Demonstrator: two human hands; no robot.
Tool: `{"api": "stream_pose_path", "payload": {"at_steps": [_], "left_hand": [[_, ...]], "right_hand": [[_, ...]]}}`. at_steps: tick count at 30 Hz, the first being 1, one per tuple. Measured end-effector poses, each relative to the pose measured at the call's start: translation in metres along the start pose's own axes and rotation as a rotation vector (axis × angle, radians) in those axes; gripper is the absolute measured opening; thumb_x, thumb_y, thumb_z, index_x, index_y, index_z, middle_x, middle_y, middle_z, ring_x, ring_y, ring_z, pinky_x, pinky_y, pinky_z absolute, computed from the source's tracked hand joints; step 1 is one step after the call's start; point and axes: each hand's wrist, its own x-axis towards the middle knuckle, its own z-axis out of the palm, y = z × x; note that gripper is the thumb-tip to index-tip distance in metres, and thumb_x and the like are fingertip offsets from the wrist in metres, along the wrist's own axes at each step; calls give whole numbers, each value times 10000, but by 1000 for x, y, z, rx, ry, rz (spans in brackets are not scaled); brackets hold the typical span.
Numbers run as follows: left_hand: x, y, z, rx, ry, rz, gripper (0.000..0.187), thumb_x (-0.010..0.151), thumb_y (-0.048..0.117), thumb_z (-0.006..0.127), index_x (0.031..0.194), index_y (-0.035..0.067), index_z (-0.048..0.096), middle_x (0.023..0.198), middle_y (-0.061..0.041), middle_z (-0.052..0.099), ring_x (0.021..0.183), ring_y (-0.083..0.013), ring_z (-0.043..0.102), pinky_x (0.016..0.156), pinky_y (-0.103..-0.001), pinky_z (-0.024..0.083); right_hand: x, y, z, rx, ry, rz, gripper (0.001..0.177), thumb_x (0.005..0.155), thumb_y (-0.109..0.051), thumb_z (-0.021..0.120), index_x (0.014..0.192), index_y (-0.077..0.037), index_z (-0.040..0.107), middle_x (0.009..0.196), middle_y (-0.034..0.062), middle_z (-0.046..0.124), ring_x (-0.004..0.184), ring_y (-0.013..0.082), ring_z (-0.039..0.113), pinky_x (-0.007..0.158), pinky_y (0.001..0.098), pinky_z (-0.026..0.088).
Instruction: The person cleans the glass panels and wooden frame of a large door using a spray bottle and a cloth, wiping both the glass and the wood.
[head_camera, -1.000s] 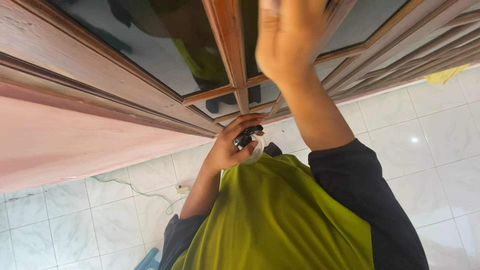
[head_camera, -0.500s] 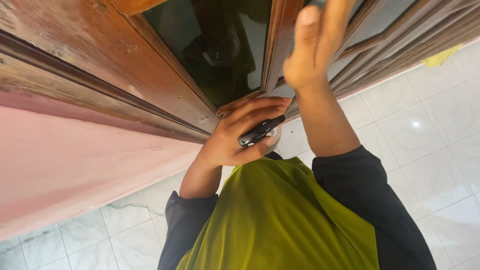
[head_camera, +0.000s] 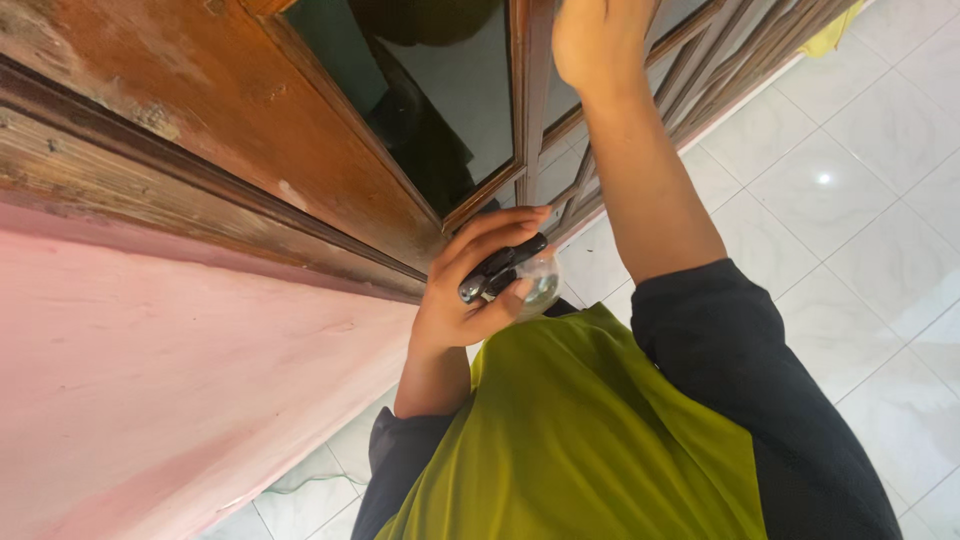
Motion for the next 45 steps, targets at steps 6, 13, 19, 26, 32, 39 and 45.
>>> {"api": "stream_pose_path", "payload": {"at_steps": [6,13,19,26,32,39,45], "left_hand": [[-25,5,-11,28,141,-46,370,963,33,694,1315,-42,611,1397,-210,619,1295,-300,655,1071,-380,582],[-33,1,-18,13,166,-108,380,939,9,692,1303,-56,604,1399,-231,611,1272,-308,683,1067,-393,619],[-25,-1,-10,42,76,-61,399,934,-24,672,1324,-63,596,1414,-225,603,1329,-316,644,1105,-411,585],[-43,-3,-25,-9,164,-78,362,964,13,666,1309,-70,593,1403,-240,583,1346,-333,618,1093,-445,608],[-41,-11,-25,34,158,-137,388,921,7,669,1296,-73,604,1387,-246,607,1311,-331,637,1079,-430,596],[-32,-7,-17,38,128,-149,394,914,13,673,1298,-47,608,1393,-236,613,1281,-316,667,1062,-420,605],[-7,-28,-1,-49,131,-135,374,944,12,678,1305,-50,600,1401,-234,588,1292,-316,646,1075,-426,620]], "right_hand": [[-58,12,43,264,119,-299,563,1193,-379,357,1572,-1,178,1619,179,148,1508,295,135,1245,428,161],[-163,65,69,56,28,-74,909,1088,-630,233,1665,18,-38,1762,191,-126,1664,366,-116,1356,540,-43],[-73,21,42,353,79,-325,902,1096,-682,245,1697,-69,-34,1750,102,-117,1603,232,-91,1329,430,-4],[-133,68,66,51,138,-92,888,1106,-624,208,1662,39,11,1759,225,-58,1639,365,-69,1332,535,-54],[-76,50,52,126,199,-282,853,1114,-622,219,1683,-9,55,1730,192,-3,1639,337,-12,1312,450,-6],[26,29,10,-172,-96,-120,907,858,-782,239,1492,-172,460,1448,64,494,1379,242,443,1159,366,282],[-81,98,25,-16,122,-366,988,1077,-694,297,1582,147,178,1663,347,217,1582,516,175,1290,664,13]]}}
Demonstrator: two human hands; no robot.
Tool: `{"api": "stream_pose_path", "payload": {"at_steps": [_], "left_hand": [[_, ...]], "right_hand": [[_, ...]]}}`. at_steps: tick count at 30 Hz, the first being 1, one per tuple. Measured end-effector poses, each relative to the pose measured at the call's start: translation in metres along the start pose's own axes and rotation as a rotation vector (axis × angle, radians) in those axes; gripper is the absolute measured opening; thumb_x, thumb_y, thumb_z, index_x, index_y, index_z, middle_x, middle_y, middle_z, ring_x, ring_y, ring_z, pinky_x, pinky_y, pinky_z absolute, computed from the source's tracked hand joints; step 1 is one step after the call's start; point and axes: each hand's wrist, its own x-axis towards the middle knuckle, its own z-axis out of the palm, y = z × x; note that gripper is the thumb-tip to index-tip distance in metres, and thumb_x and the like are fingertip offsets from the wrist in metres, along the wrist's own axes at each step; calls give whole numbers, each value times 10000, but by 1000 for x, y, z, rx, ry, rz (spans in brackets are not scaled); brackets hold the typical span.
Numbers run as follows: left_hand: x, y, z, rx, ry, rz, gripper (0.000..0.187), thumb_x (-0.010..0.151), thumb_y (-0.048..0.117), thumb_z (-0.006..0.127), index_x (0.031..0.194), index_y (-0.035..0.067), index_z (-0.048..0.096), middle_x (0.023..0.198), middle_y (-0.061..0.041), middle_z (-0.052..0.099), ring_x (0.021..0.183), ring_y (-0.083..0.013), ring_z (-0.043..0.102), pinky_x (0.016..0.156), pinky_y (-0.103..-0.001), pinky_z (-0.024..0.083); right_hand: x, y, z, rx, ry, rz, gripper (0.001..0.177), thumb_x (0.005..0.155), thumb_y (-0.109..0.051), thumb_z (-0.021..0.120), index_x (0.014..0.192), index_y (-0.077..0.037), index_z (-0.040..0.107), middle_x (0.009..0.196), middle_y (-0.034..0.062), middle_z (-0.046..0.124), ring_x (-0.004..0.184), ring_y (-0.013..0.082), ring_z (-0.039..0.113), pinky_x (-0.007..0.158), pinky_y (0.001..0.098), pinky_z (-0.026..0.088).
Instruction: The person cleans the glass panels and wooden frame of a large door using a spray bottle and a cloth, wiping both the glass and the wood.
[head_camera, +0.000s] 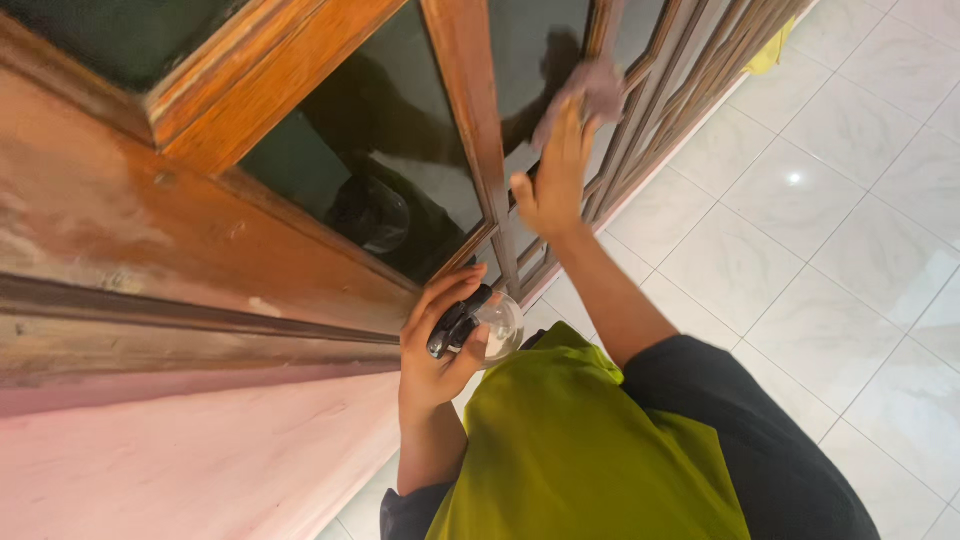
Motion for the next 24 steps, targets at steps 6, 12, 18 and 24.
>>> {"api": "stream_pose_path", "payload": {"at_steps": [6,12,18,24], "left_hand": [[44,-25,49,69,-136,16,427,894,-27,670,1315,-40,594,1403,-224,613,1297,-317,657,1097,-399,566],[77,-40,104,83,-70,30,442,885,-51,664,1321,-37,600,1399,-222,621,1312,-323,652,1109,-412,549],[92,-48,140,114,167,19,388,923,-2,695,1295,-70,607,1381,-270,602,1256,-352,668,1040,-459,617],[91,-61,167,154,300,133,382,937,52,692,1280,-67,573,1330,-285,600,1117,-368,724,960,-450,631]], "right_hand": [[-78,61,8,-191,-195,127,927,1030,-668,335,1517,121,343,1595,335,323,1507,520,297,1260,696,112],[27,81,-5,-63,-14,-77,979,1089,-654,344,1528,209,199,1588,454,158,1499,636,145,1249,702,112],[203,55,-79,-98,-127,-341,916,1042,-637,448,1499,148,325,1546,383,280,1477,572,273,1249,704,171],[132,100,-52,83,-164,-353,893,1040,-641,510,1390,175,419,1451,404,360,1411,577,344,1228,740,186]]}}
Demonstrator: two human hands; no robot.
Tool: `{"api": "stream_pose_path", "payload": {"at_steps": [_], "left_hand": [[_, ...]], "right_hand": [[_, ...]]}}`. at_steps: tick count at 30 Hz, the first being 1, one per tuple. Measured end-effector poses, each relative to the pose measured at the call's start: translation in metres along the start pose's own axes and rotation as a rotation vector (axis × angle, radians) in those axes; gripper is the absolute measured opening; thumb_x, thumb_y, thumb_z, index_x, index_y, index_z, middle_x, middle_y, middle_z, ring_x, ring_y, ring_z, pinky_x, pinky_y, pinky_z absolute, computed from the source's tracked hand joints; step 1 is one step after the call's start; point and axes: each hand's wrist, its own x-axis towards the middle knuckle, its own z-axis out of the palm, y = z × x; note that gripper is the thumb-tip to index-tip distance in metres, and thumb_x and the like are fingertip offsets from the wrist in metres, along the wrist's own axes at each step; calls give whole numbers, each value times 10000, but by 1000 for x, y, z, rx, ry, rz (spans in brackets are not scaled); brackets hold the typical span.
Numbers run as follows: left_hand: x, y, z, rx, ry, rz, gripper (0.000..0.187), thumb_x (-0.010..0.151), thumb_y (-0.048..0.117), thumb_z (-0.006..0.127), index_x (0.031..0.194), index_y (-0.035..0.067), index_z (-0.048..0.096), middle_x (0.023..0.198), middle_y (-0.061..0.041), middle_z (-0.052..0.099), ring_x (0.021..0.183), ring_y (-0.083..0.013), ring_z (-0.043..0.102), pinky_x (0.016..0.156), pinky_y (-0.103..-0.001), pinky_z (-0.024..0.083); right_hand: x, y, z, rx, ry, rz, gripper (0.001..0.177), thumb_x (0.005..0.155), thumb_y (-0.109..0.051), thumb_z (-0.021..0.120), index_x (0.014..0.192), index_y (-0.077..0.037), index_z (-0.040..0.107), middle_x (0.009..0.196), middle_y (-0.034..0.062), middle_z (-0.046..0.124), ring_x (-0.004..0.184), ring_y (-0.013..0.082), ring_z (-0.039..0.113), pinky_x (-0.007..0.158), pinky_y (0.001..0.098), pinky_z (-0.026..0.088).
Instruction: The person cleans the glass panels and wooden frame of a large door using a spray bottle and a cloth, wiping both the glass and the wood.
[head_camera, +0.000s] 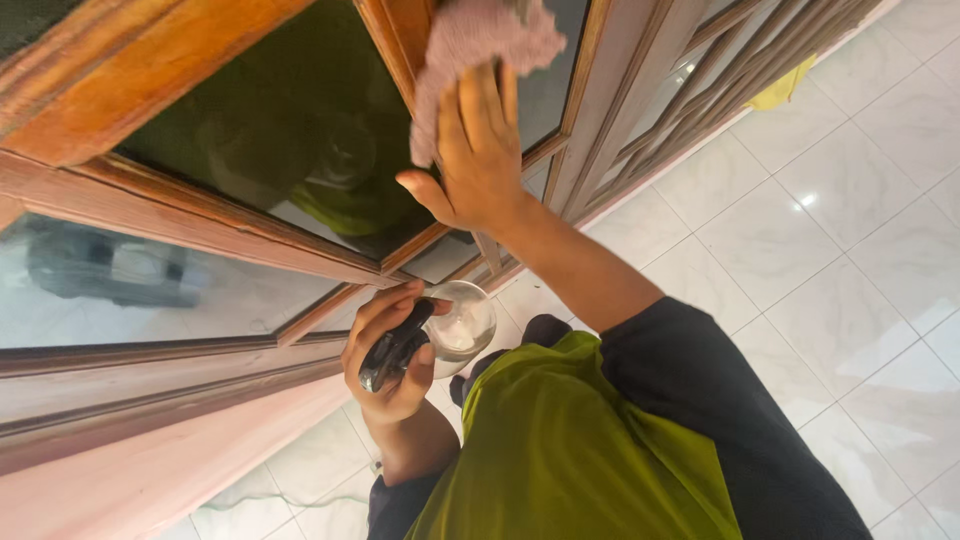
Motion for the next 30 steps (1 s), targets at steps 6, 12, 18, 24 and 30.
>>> {"api": "stream_pose_path", "payload": {"at_steps": [6,12,18,24,30], "left_hand": [[-11,5,20,15,40,-69,384,948,35,685,1292,-80,560,1355,-293,580,1130,-398,723,996,-463,619],[-4,11,41,65,43,-43,372,938,19,692,1278,-82,580,1359,-281,590,1145,-382,723,1007,-453,616],[7,14,54,122,26,4,357,937,16,696,1268,-72,595,1354,-263,609,1207,-348,691,1015,-441,612],[13,9,54,79,4,-13,372,939,9,697,1285,-78,591,1358,-260,604,1225,-334,681,1034,-446,627],[20,6,63,72,-31,-36,383,937,0,699,1298,-76,594,1372,-245,613,1178,-325,726,1017,-402,619]], "right_hand": [[-161,28,34,-104,-284,127,830,1031,-570,436,1366,185,517,1499,410,398,1451,570,313,1198,717,96],[-25,50,-5,-219,-122,-39,802,1082,-647,344,1444,28,581,1554,267,400,1506,456,244,1208,716,11],[72,44,-48,-273,-20,-85,912,1064,-699,308,1521,69,493,1590,252,383,1510,453,241,1207,726,-16],[-68,36,-1,-163,-176,223,908,1039,-618,356,1409,202,477,1470,420,399,1441,595,294,1226,721,93],[-66,29,-8,-126,-262,42,810,1042,-636,414,1404,77,544,1478,323,457,1416,500,369,1169,743,84]]}}
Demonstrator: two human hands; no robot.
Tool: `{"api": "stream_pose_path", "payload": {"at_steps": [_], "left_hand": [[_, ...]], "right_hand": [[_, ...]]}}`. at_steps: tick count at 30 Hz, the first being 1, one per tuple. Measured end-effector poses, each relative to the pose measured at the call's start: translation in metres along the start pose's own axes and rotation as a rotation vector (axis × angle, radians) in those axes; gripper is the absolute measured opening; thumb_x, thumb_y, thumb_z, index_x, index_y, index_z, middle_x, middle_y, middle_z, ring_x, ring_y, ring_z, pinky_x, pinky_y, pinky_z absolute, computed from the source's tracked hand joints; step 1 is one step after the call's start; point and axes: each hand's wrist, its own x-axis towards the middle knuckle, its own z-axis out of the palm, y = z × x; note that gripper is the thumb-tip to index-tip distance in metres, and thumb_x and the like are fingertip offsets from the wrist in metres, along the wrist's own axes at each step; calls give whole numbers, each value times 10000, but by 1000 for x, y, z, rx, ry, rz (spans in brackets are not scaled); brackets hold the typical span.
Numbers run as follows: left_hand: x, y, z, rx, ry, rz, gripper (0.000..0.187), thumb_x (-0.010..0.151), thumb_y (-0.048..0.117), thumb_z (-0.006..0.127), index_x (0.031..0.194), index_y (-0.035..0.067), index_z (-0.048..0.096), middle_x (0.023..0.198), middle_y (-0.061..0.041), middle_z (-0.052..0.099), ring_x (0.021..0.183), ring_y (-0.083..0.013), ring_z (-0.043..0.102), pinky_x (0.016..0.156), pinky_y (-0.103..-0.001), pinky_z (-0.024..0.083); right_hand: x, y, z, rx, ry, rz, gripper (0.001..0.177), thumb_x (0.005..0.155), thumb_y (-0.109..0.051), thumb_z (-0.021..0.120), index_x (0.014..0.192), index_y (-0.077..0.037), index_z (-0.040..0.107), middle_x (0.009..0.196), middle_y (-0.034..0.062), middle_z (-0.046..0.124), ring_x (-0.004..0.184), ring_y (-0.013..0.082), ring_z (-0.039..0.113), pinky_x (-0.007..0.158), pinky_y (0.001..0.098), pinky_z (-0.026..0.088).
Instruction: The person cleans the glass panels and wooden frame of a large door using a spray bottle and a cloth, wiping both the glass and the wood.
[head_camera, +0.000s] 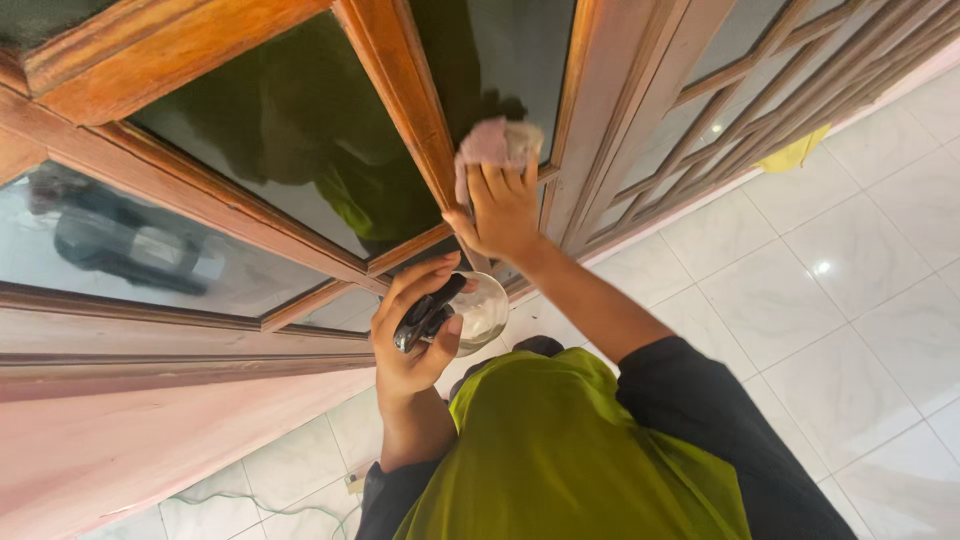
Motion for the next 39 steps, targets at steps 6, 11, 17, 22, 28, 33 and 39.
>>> {"api": "stream_pose_path", "payload": {"at_steps": [6,11,17,22,28,33,39], "left_hand": [[-1,-2,7,-2,-23,8,381,933,15,708,1286,-72,593,1358,-255,619,1137,-317,748,977,-389,627],[-8,-3,4,13,31,37,360,948,14,695,1280,-70,587,1362,-262,604,1204,-336,696,1023,-428,629],[-14,1,11,28,13,-17,374,934,-1,697,1285,-75,589,1359,-253,612,1190,-315,710,1015,-414,623],[-7,4,30,59,-58,38,377,921,-3,695,1280,-62,595,1355,-234,619,1242,-337,685,1063,-406,577],[0,15,42,89,-164,5,422,883,9,711,1288,-55,610,1385,-227,626,1262,-327,663,1091,-407,535],[0,28,31,88,-202,57,411,891,0,702,1287,-43,597,1393,-225,615,1300,-321,652,1115,-423,546],[-8,27,21,-74,-158,14,360,951,-38,647,1305,-65,585,1381,-238,586,1344,-340,620,1068,-433,579]], "right_hand": [[113,33,-93,-128,162,3,901,1078,-669,387,1512,118,448,1575,288,384,1492,469,318,1204,709,26],[72,36,-66,-88,179,119,909,1069,-634,381,1462,182,442,1554,367,355,1502,512,286,1219,699,32],[-61,37,32,4,-46,244,854,1055,-580,440,1445,180,447,1577,392,297,1511,535,249,1229,686,69],[-95,41,40,12,-72,272,804,1035,-542,489,1490,119,433,1621,298,295,1529,477,246,1248,674,91],[-97,10,69,-12,54,140,813,1004,-601,535,1488,48,466,1582,263,376,1494,441,327,1252,624,195],[-77,14,39,132,-33,14,695,1108,-553,485,1462,43,526,1515,241,510,1428,441,463,1268,631,290],[32,40,-46,-41,194,6,769,1096,-500,482,1450,179,412,1510,367,399,1441,524,340,1233,636,199]]}}
